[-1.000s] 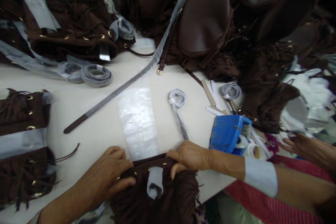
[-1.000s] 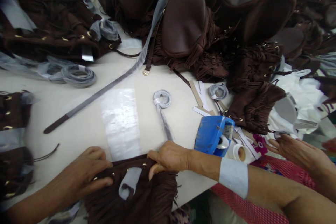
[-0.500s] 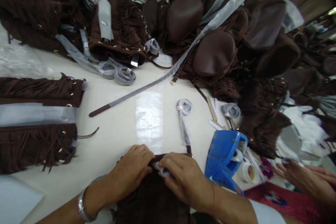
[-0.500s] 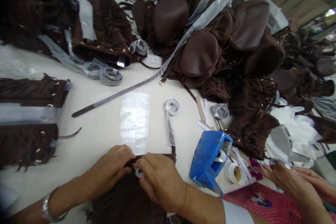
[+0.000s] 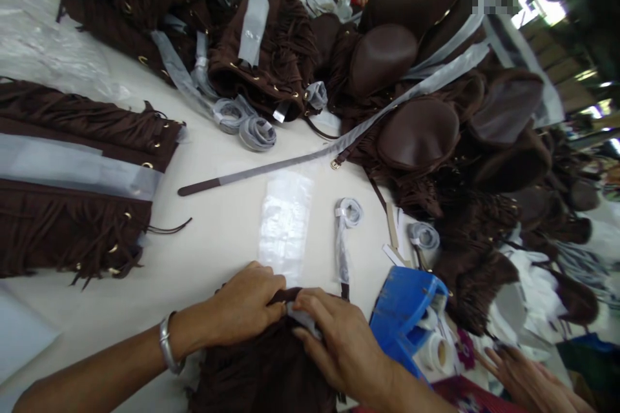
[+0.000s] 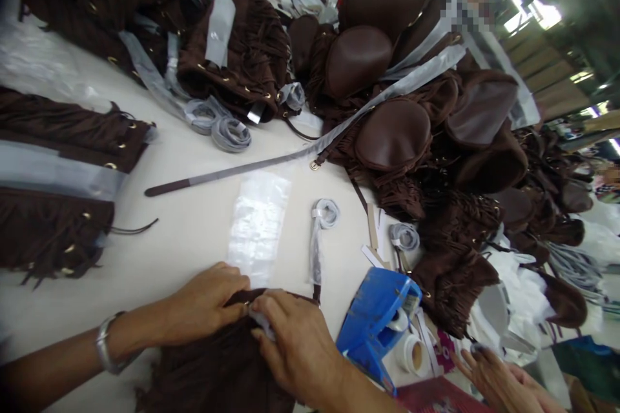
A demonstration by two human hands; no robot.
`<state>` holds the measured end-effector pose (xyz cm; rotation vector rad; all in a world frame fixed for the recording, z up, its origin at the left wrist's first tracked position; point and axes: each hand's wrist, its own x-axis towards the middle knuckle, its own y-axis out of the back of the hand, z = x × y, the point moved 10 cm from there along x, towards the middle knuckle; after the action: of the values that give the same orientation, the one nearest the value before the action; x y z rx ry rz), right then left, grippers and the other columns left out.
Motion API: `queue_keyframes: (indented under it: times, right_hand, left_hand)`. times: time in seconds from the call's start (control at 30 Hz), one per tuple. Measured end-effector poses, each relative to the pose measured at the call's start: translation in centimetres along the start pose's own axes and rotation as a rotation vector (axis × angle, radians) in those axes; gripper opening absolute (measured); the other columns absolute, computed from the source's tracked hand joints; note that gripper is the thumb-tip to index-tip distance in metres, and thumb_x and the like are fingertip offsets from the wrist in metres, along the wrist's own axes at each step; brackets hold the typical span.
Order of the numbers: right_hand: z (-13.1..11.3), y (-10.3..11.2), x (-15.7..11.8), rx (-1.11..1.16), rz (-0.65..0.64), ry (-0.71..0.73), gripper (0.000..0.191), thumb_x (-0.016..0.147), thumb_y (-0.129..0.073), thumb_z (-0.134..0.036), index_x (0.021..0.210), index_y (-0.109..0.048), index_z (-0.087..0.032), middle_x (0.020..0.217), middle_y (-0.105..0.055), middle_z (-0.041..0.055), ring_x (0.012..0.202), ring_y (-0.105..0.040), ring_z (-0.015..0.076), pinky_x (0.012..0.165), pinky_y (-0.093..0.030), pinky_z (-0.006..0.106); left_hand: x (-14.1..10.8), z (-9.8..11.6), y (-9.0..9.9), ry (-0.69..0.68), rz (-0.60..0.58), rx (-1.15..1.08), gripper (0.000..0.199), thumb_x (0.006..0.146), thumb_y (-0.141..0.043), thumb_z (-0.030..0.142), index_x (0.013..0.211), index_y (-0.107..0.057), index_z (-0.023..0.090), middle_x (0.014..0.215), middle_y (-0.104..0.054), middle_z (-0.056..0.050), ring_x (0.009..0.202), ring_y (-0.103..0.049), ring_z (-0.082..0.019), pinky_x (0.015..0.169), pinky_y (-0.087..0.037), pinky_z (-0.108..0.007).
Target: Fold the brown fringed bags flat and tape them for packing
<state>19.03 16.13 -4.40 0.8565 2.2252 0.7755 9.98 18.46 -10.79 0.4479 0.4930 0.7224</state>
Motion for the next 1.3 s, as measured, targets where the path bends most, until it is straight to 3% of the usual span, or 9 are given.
queue_keyframes:
  times: [0.07,0.13,0.33,0.8,1.03,1.3]
  right_hand:
    - [-1.0,-0.4,0.6,-0.085,-0.019,0.057,0.032,0.095,-0.055,-0.028,0.127,-0.051,-0.026,0.115,-0.063,0.0057,0.102,-0.060,0.0207,0.088,-0.046,0.032]
    - [-0.9,-0.4,1.0,-0.062,0.007,0.055,0.025,0.097,-0.053,-0.028,0.121,-0.056,-0.026,0.109,-0.067,0.0038,0.098,-0.063,0.0182,0.086,-0.047,0.029]
    - [2.2,1.0,0.3,0.182,0.161,-0.075,0.016,0.089,-0.066,-0.027,0.104,-0.065,-0.025,0.094,-0.071,-0.0008,0.084,-0.068,0.0120,0.075,-0.050,0.020]
    - [3.3,0.7,-0.2,0.291,0.119,-0.009,0.019,0.090,-0.065,-0.023,0.108,-0.060,-0.022,0.100,-0.069,0.0037,0.095,-0.067,0.0144,0.084,-0.052,0.023]
    - [1.3,-0.5,-1.5,0.052,0.081,0.193,0.018,0.095,-0.055,-0.019,0.112,-0.054,-0.020,0.109,-0.066,0.0083,0.103,-0.065,0.0166,0.087,-0.054,0.027]
    - [0.7,-0.4,-2.7,-0.183,0.177,0.293,0.007,0.096,-0.053,-0.021,0.103,-0.054,-0.017,0.107,-0.070,0.0094,0.094,-0.068,0.0171,0.084,-0.057,0.028]
  left_hand:
    - [0.1,-0.1,0.0,-0.007,0.014,-0.021,0.022,0.091,-0.050,0.037,0.077,-0.057,0.022,0.077,-0.060,-0.001,0.077,-0.055,-0.019,0.074,-0.039,-0.032]
    - [0.0,-0.1,0.0,-0.013,0.018,-0.038,0.024,0.092,-0.051,0.039,0.076,-0.057,0.022,0.077,-0.060,-0.001,0.077,-0.055,-0.018,0.075,-0.039,-0.031]
    - [-0.3,-0.3,0.1,-0.006,0.005,-0.049,0.018,0.091,-0.052,0.037,0.081,-0.057,0.022,0.083,-0.060,-0.002,0.083,-0.055,-0.020,0.076,-0.039,-0.033]
    - [-0.2,-0.2,0.3,0.011,-0.054,-0.037,0.015,0.089,-0.051,0.033,0.081,-0.056,0.021,0.085,-0.059,-0.004,0.085,-0.053,-0.022,0.077,-0.040,-0.035]
    - [-0.3,0.2,0.2,-0.001,-0.054,-0.004,0.014,0.091,-0.049,0.031,0.083,-0.055,0.021,0.089,-0.058,-0.005,0.088,-0.051,-0.022,0.080,-0.039,-0.036]
    - [-0.4,-0.2,-0.7,-0.010,-0.088,-0.032,0.016,0.094,-0.047,0.033,0.086,-0.054,0.021,0.092,-0.057,-0.003,0.090,-0.047,-0.022,0.081,-0.036,-0.037]
